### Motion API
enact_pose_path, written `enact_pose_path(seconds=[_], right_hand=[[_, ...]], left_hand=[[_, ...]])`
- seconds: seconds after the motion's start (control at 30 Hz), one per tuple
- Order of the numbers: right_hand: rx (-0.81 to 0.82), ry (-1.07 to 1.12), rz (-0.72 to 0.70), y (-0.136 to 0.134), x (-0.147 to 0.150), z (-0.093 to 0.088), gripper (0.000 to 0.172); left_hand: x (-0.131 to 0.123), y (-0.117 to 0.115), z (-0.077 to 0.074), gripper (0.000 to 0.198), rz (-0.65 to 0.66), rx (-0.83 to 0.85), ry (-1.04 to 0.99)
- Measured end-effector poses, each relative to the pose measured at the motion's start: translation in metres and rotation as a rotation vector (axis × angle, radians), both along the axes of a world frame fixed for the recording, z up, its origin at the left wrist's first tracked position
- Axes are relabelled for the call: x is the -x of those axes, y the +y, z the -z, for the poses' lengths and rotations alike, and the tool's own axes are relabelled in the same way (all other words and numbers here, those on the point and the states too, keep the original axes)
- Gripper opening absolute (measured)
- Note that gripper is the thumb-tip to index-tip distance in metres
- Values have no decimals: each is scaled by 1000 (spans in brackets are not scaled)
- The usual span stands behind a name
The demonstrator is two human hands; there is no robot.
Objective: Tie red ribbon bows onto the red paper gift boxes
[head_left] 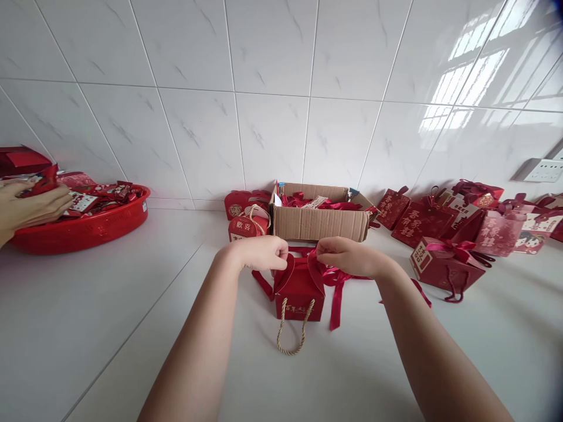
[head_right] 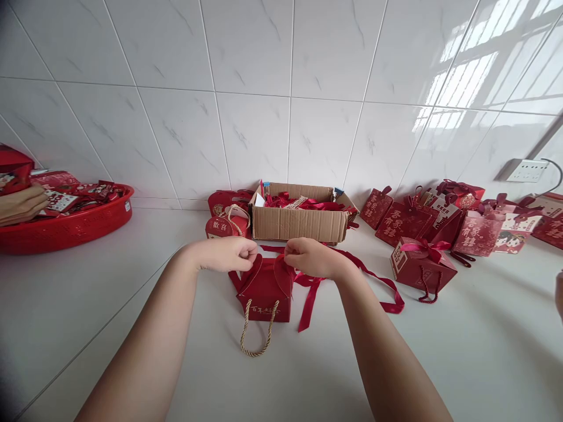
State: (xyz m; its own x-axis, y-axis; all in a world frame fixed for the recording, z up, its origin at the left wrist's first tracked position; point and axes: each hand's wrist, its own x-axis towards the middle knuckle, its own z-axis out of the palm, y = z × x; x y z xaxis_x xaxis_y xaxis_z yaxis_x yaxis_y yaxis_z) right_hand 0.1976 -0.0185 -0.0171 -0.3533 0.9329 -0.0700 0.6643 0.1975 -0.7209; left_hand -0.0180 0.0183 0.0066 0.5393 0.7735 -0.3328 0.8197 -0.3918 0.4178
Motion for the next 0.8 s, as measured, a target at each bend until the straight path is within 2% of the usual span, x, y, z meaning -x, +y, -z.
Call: enact_pose_path(seconds=[0.27,0.37,0.47,0.63,0.8], right_hand=[[129,243,53,1,10,2,13],[62,178,57,2,7,4,16],[-55,87,-13,3,0,5,24],[-182,55,-107,5,-5,6,16],[-208,-23,-38,7,-3,6,16]], left_hand=[[2,-1,-1,14,-2,60,-59],[3,-2,-1,17,-10,115,-82],[4,-1,-1,17,-8,60,-39],[5,3,1,21,0,83,6],[4,2,1,22,4,85,-24]])
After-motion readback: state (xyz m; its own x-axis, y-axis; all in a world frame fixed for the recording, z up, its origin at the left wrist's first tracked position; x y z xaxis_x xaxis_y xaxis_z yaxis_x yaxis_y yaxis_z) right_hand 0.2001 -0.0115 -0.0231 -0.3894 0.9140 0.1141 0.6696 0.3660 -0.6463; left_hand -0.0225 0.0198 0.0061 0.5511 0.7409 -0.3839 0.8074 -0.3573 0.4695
